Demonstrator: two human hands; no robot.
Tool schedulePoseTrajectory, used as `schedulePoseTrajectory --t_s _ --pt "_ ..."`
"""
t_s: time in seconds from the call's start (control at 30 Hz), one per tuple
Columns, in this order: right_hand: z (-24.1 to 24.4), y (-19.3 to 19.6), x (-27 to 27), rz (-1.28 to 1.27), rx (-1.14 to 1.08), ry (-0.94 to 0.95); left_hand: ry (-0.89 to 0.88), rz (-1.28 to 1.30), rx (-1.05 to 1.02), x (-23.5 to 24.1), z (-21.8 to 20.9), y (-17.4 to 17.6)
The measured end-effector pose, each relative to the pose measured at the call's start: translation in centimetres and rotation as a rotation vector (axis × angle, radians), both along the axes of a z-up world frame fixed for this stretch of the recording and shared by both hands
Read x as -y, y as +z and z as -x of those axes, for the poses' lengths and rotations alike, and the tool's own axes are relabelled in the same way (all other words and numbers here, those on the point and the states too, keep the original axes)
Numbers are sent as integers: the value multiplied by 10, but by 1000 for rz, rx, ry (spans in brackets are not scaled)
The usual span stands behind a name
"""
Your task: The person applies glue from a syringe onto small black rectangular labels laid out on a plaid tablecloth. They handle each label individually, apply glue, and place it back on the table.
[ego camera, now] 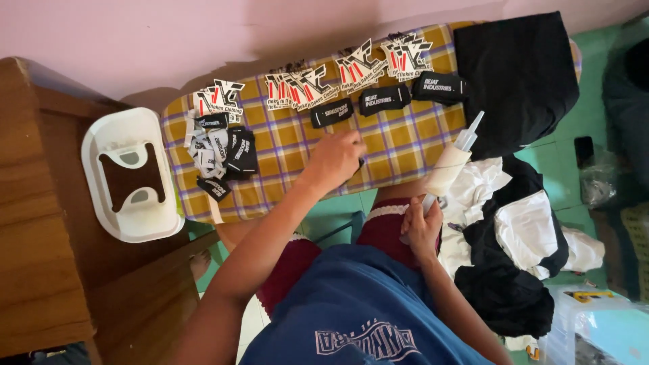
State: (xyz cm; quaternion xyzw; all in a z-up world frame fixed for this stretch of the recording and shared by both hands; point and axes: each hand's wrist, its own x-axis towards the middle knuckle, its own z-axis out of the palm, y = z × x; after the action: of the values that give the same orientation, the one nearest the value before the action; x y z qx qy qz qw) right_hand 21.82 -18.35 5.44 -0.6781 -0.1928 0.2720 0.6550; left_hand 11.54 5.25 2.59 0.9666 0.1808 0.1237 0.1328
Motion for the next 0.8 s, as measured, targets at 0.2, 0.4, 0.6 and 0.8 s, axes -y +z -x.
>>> schedulePoseTrajectory --t_s 0.2,0.4,0.6,0.8 --pt "-1 2 1 6 -11 -1 374 393 20 -34 9 65" --pt "-1 6 1 7 -37 -3 565 569 132 -57 9 43" --pt "0 -3 4 1 -29 -21 623 776 428 -76 21 22" --pt "0 -2 3 7 -18 -16 715 633 305 -67 23 24"
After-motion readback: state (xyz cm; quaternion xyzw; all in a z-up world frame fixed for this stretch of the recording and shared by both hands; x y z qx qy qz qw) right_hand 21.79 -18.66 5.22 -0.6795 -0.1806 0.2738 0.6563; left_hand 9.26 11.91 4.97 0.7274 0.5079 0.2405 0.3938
